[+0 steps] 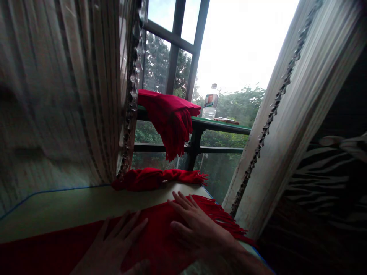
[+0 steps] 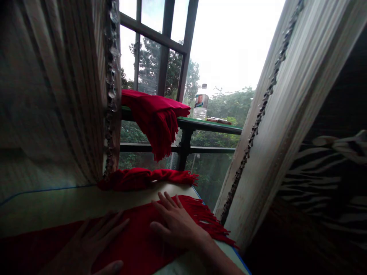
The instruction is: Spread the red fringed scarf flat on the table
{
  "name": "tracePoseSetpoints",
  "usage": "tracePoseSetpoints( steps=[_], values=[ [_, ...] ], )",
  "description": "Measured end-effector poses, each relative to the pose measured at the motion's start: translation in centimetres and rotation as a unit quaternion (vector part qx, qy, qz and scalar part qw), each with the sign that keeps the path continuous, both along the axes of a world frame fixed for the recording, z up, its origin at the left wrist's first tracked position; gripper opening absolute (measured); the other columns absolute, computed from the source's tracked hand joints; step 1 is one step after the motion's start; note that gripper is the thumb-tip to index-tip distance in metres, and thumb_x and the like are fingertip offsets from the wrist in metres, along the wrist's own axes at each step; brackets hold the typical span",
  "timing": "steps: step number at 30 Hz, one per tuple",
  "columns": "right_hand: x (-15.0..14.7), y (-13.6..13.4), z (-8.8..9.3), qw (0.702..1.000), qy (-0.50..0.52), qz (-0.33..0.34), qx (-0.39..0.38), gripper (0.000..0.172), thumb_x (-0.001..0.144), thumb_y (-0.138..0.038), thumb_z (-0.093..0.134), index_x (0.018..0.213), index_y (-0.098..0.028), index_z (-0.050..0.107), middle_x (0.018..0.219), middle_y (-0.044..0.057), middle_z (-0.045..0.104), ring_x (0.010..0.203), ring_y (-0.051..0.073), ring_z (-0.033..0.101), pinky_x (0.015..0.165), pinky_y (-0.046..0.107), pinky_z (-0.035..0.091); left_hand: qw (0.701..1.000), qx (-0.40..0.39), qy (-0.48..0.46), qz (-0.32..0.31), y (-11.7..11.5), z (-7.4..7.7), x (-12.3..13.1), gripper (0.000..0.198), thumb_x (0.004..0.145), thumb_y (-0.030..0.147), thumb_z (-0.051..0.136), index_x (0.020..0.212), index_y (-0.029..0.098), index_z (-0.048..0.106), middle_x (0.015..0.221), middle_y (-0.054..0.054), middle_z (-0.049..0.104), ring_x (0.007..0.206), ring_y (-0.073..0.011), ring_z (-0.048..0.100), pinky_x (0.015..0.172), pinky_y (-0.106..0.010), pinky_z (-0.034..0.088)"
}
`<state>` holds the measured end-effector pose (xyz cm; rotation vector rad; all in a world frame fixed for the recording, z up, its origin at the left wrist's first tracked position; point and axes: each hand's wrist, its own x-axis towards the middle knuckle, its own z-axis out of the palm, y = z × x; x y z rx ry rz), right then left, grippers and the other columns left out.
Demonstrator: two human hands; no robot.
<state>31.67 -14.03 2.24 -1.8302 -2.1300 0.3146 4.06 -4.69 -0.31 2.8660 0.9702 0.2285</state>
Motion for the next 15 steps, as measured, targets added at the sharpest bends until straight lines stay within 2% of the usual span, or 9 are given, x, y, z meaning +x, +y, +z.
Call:
tracePoseSetpoints(
  steps=[3,5,11,15],
  values=[
    [-1.6,-0.5,-0.2,0.998,0.02,0.064,-0.012,0.076,0.098,-0.066,0.053,0.164,-0.037,0.03,0.175,0.003,0.015,0.162,0.032,0.007,0.13,0.061,0.003,1.0,-0.015,-0.009,-0.001,-0.6,0.8,-0.1,0.084,0.088,0.085,0.048,0.157,0.036,0.043,0.165,-0.006,0.034,0.153,-0.0417,0.032,0.124,-0.071,0.02],
    [-1.8,-0.5,-0.4,0.997,0.021,0.073,-0.023,0.076,0.097,-0.068,0.055,0.163,-0.037,0.032,0.174,0.003,0.019,0.162,0.031,0.01,0.131,0.06,0.001,1.0,-0.018,-0.016,-0.002,-0.8,0.9,-0.2,0.085,0.088,0.085,0.05,0.157,0.037,0.042,0.165,-0.006,0.034,0.154,-0.0418,0.031,0.124,-0.071,0.021],
    [1.3,-0.3,-0.7,1.0,0.001,-0.007,-0.022,0.074,0.099,-0.067,0.049,0.162,-0.029,0.037,0.172,0.009,0.025,0.161,0.03,0.017,0.132,0.056,0.008,0.999,-0.027,-0.025,-0.001,-0.1,0.1,-0.3,0.082,0.088,0.08,0.057,0.157,0.038,0.039,0.166,-0.006,0.031,0.154,-0.0419,0.029,0.124,-0.072,0.02],
    [4.2,-0.2,-1.0,0.996,-0.034,-0.073,-0.041,0.073,0.104,-0.066,0.037,0.163,-0.023,0.036,0.173,0.012,0.022,0.161,0.029,0.014,0.132,0.054,0.009,0.999,-0.033,-0.02,-0.005,-0.1,0.6,-0.2,0.078,0.091,0.076,0.055,0.158,0.038,0.039,0.166,-0.007,0.029,0.155,-0.0409,0.027,0.123,-0.073,0.018]
  ],
)
